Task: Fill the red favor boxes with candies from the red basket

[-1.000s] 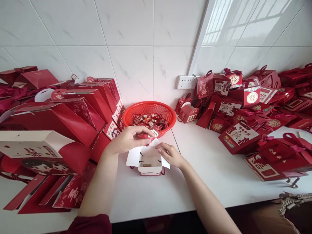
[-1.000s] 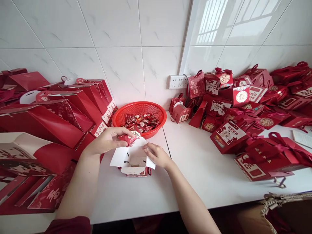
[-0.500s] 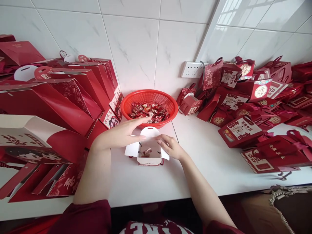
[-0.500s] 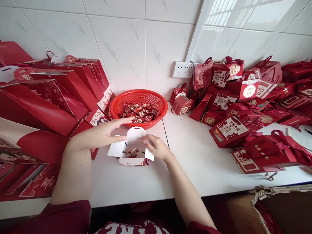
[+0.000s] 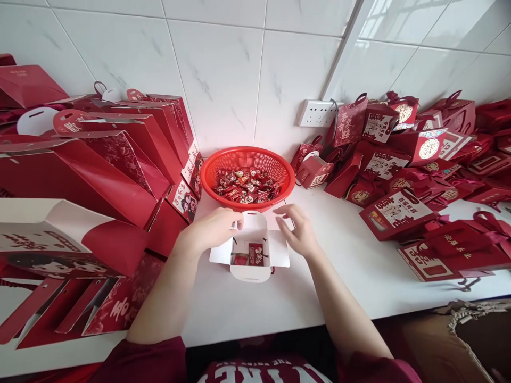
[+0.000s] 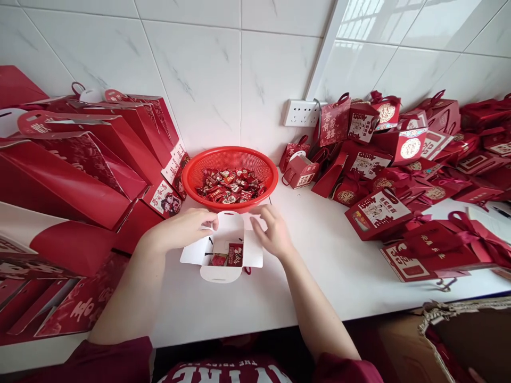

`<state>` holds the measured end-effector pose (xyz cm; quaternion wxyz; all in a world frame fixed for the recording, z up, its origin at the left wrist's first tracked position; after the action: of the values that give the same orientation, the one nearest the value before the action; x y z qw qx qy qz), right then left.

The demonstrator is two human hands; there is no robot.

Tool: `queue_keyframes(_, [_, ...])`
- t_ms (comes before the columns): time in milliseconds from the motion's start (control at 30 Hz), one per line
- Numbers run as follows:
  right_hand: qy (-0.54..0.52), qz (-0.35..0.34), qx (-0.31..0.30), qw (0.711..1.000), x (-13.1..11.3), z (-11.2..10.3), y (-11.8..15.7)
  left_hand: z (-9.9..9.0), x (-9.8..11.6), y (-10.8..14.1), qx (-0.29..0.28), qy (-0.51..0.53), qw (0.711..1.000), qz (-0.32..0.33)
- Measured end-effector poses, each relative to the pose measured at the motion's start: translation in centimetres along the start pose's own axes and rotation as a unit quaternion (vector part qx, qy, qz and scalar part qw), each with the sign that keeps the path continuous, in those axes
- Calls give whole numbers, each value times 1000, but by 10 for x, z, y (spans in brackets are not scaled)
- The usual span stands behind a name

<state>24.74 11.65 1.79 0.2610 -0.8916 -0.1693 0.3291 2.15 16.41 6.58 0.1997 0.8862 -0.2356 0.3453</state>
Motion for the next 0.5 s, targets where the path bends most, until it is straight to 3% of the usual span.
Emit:
queue_keyframes(67, [33, 15, 54, 998, 0, -17, -21, 1, -2, 1, -13, -12, 1000, 9])
queue_keyframes(133, [56, 13, 25, 998, 1, -24, -50, 2, -3, 2, -19, -35, 999, 9])
queue_keyframes(233, [89, 27, -168, 981, 7, -8, -98, 1, -1, 6, -29, -70, 997, 4])
queue_keyframes(333, [120, 34, -385, 914, 14, 28, -127, -5, 11, 12, -13, -50, 998, 23])
queue_keyframes(400, [145, 11, -462, 875, 17, 52, -137, -15, 21, 17, 32, -38, 997, 59])
queue_keyframes(500, [164, -13, -482, 860, 22, 78, -143, -33, 30, 20, 133, -48, 985, 102])
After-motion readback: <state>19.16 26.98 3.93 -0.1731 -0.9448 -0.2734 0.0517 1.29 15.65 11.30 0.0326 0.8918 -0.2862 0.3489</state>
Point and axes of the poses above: each hand's wrist, its own y-axis away from the middle knuckle, its own z-axis out of the palm, x = y × z, the point moved 4 cm from there along -y, towards the middle knuckle, and after that the axes turned 14 degrees about y, right-handed, at the moved point
